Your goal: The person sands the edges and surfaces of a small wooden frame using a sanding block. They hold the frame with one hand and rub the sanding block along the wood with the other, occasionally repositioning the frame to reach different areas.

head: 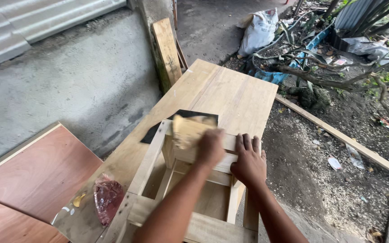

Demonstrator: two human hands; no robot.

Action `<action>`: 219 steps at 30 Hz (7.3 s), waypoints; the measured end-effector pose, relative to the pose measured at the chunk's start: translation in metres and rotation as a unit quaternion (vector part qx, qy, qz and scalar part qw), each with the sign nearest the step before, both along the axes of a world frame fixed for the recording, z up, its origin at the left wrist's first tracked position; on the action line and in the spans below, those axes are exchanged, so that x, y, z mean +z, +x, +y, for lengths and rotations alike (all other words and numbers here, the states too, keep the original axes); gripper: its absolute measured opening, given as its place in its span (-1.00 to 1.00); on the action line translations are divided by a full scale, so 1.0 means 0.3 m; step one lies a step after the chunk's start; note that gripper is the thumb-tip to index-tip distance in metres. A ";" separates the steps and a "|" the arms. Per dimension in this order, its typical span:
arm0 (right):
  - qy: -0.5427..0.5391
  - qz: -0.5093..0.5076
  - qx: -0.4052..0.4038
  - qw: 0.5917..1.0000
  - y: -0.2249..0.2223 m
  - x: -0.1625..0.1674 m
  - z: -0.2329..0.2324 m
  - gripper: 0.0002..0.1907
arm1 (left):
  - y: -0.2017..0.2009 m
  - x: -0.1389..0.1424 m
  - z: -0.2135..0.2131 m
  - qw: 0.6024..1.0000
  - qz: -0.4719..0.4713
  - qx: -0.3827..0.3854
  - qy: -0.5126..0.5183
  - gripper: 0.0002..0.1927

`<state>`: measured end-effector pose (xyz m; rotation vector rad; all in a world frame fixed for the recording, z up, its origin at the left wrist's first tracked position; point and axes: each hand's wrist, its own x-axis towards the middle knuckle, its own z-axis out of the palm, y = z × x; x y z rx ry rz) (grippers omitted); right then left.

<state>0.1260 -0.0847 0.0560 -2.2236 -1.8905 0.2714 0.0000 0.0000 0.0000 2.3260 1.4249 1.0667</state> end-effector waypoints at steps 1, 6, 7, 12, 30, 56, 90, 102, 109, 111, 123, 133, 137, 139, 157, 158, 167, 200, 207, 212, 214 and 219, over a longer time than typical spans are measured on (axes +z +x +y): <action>0.023 0.005 0.011 1.000 0.005 -0.007 0.000 0.02 | 0.001 0.001 -0.015 1.000 -0.005 -0.024 -0.004 -0.83; 0.052 0.035 0.028 0.998 0.025 -0.016 -0.010 -0.01 | -0.129 0.040 0.060 0.999 -0.005 -0.021 0.029 -0.79; 0.048 0.022 0.026 0.998 0.013 -0.011 -0.002 -0.02 | -0.157 0.047 0.075 0.999 0.004 0.007 0.031 -0.83; -0.001 -0.011 0.010 1.000 -0.009 0.003 0.007 -0.01 | -0.047 0.021 0.026 0.999 0.018 0.041 0.031 -0.90; 0.033 0.008 0.027 0.999 0.009 -0.020 0.006 0.00 | 0.039 0.083 -0.027 0.998 -0.022 -0.055 -0.026 -0.87; 0.083 -0.005 0.013 0.996 0.021 -0.009 -0.015 -0.06 | -0.379 0.008 0.157 0.999 0.028 0.023 0.021 -0.90; -0.045 -0.080 -0.017 0.996 -0.014 0.032 0.002 0.03 | -0.271 -0.066 0.204 0.977 0.004 0.178 0.117 -0.86; -0.019 -0.091 0.075 0.993 0.000 0.010 0.013 0.07 | -0.359 -0.018 0.174 0.967 0.004 0.255 -0.025 -0.81; -0.010 -0.085 0.091 0.992 -0.005 0.013 0.032 0.09 | -0.240 -0.032 0.065 0.989 0.063 0.131 0.041 -0.75; -0.010 -0.069 0.094 0.993 0.000 0.012 0.029 0.09 | -0.323 0.007 0.098 0.974 0.110 0.191 -0.056 -0.80; 0.020 -0.062 0.097 0.993 0.009 0.006 0.027 0.08 | -0.324 -0.029 0.055 0.991 0.086 0.107 0.005 -0.73; 0.000 -0.067 0.083 0.994 0.000 0.017 0.017 0.10 | -0.262 0.011 0.046 0.992 0.054 0.100 0.062 -0.77; 0.012 -0.065 0.091 0.994 0.006 0.019 0.018 0.08 | -0.337 0.005 0.084 0.989 0.091 0.097 0.068 -0.88; 0.019 -0.063 0.091 0.994 0.005 0.021 0.022 0.08 | -0.453 0.018 0.145 0.985 0.095 0.134 0.061 -0.80; 0.013 -0.063 0.084 0.994 0.016 0.011 0.013 0.12 | -0.375 0.033 0.146 0.996 0.029 0.085 0.031 -0.83; 0.008 -0.064 0.082 0.995 0.014 0.015 0.012 0.14 | -0.303 0.017 0.113 0.996 0.015 0.080 0.046 -0.78; 0.023 -0.069 0.095 0.993 0.023 0.019 0.011 0.12 | -0.318 0.019 0.183 0.995 -0.063 0.061 -0.043 -0.80; 0.002 -0.105 0.077 0.991 0.058 0.010 0.037 0.06 | -0.534 0.108 0.007 0.997 0.007 -0.082 0.000 -0.91; 0.012 -0.114 0.079 0.990 0.062 0.003 0.040 0.06 | -0.593 0.131 -0.126 0.991 0.098 -0.090 -0.012 -0.83; 0.013 -0.117 0.072 0.990 0.076 -0.022 0.049 0.05 | -0.498 0.107 0.018 0.994 0.077 -0.056 0.047 -0.89; 0.015 -0.118 0.075 0.990 0.088 -0.024 0.056 0.04 | -0.503 0.082 0.004 0.992 0.074 -0.068 0.080 -0.85; 0.041 -0.089 0.103 0.990 0.022 -0.027 0.042 -0.04 | -0.597 0.117 -0.191 0.982 0.156 -0.055 -0.093 -0.86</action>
